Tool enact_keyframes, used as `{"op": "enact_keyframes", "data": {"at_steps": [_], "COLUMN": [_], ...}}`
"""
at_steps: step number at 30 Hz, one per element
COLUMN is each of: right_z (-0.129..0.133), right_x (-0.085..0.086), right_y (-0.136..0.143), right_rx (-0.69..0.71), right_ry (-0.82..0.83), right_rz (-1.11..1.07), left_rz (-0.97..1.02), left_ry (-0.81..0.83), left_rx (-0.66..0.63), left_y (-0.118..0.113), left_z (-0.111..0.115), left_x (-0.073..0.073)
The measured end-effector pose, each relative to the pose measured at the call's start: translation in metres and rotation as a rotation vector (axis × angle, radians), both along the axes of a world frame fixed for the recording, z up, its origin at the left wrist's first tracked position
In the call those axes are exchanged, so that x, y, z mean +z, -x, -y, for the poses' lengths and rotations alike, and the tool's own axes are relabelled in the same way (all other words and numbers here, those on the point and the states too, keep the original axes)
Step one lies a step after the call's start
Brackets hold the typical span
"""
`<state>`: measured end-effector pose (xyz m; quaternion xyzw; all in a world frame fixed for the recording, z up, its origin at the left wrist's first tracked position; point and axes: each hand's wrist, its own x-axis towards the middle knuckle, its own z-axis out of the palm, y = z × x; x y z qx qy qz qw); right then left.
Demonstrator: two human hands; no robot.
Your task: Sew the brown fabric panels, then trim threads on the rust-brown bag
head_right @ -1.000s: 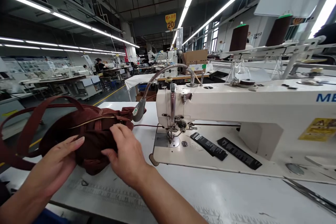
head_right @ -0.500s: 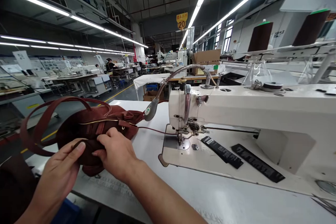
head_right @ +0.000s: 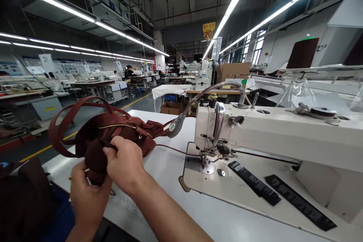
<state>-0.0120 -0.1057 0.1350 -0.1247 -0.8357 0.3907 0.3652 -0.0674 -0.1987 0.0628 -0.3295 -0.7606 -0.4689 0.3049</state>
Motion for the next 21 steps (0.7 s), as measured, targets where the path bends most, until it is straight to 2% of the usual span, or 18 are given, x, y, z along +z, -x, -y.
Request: {"op": "enact_keyframes", "data": {"at_steps": [3,8,11,13,16,18,21], "right_z": [-0.013,-0.037,-0.044,-0.047,-0.049,-0.047,-0.033], "right_x": [0.007,0.007,0.007,0.007,0.004,-0.001,-0.010], "right_y": [0.001,0.011,0.018,0.020,0.014,0.001,-0.026], "right_rx": [-0.050,-0.333,-0.364,-0.368,-0.371,-0.384,-0.427], "right_ry": [0.012,-0.395,-0.450,-0.465,-0.458,-0.445,-0.355], "right_rz": [-0.033,-0.023,-0.016,-0.020,-0.030,-0.045,-0.200], "left_rz": [0.085,0.299,0.446,0.520,0.556,0.533,0.541], "left_ry": [0.065,0.207,0.228,0.167,0.029,-0.035,-0.116], "left_rx": [-0.048,-0.217,-0.394,-0.497,-0.523,-0.521,-0.559], "left_y": [0.007,0.017,0.017,0.013,0.006,0.005,0.007], "left_z": [0.001,0.020,0.023,0.020,0.013,0.010,0.009], "left_x": [0.015,0.029,0.037,0.040,0.039,0.035,0.029]}}
